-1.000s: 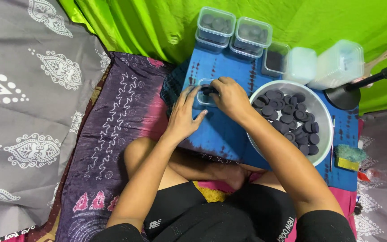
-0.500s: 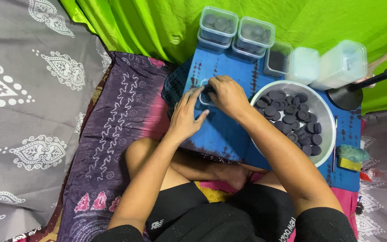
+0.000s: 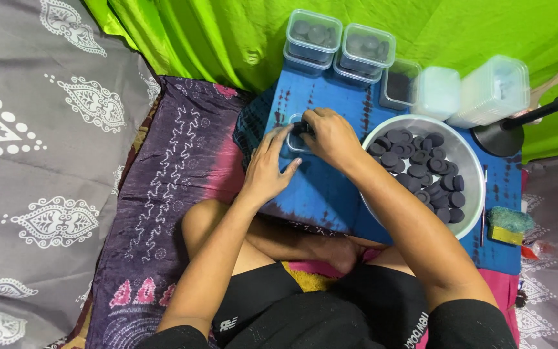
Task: Arranging small black disc-shaped items into a white bowl on a low table
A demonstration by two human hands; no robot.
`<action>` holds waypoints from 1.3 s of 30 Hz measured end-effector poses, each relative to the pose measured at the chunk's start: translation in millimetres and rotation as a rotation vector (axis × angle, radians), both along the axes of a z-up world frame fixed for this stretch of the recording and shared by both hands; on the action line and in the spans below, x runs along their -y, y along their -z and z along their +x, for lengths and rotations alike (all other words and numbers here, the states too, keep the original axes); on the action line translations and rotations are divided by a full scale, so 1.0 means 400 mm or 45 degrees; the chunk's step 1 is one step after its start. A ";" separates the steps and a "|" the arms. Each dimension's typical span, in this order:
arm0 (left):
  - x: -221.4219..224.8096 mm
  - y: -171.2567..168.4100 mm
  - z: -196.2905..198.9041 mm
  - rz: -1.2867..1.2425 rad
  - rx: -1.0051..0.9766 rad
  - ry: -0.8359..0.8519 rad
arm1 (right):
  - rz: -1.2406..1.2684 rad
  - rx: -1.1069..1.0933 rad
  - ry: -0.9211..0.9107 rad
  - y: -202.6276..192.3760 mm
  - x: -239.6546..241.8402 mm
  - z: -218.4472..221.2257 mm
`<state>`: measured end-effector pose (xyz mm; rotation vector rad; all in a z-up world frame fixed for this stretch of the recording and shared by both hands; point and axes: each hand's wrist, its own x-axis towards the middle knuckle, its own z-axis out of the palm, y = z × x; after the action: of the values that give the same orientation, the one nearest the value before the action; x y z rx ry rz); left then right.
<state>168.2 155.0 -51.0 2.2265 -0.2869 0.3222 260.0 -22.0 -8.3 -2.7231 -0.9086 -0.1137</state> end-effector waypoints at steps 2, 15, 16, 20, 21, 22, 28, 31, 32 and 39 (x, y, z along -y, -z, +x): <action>-0.001 -0.008 0.000 -0.003 -0.002 0.002 | 0.022 0.006 0.012 -0.003 0.010 0.001; -0.008 0.021 -0.004 -0.260 0.119 -0.037 | 0.575 0.100 0.238 -0.137 0.374 -0.256; -0.010 0.033 0.000 -0.263 0.117 -0.025 | 0.572 0.101 0.250 -0.132 0.418 -0.291; -0.009 0.019 -0.010 -0.458 0.289 -0.172 | 0.621 0.108 0.702 -0.085 0.587 -0.437; -0.009 0.002 -0.021 -0.509 0.277 -0.238 | 0.651 0.067 0.844 -0.066 0.624 -0.474; -0.006 -0.019 -0.035 -0.510 0.277 -0.233 | 0.651 0.069 0.848 -0.059 0.643 -0.496; 0.065 -0.085 -0.157 -0.420 0.530 -0.354 | 0.737 0.067 0.964 -0.011 0.708 -0.588; 0.112 -0.048 -0.237 -0.416 0.497 -0.224 | 0.848 0.101 0.816 0.014 0.718 -0.590; 0.136 -0.036 -0.273 -0.461 0.468 -0.137 | 0.857 0.122 0.767 0.010 0.708 -0.592; 0.247 0.052 -0.401 -0.173 0.088 0.482 | 0.932 0.129 0.473 -0.024 0.613 -0.598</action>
<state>7.6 56.2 -71.8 1.9796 -0.6920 0.2053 20.9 -267.2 1.3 -2.1591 -0.2746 -0.5428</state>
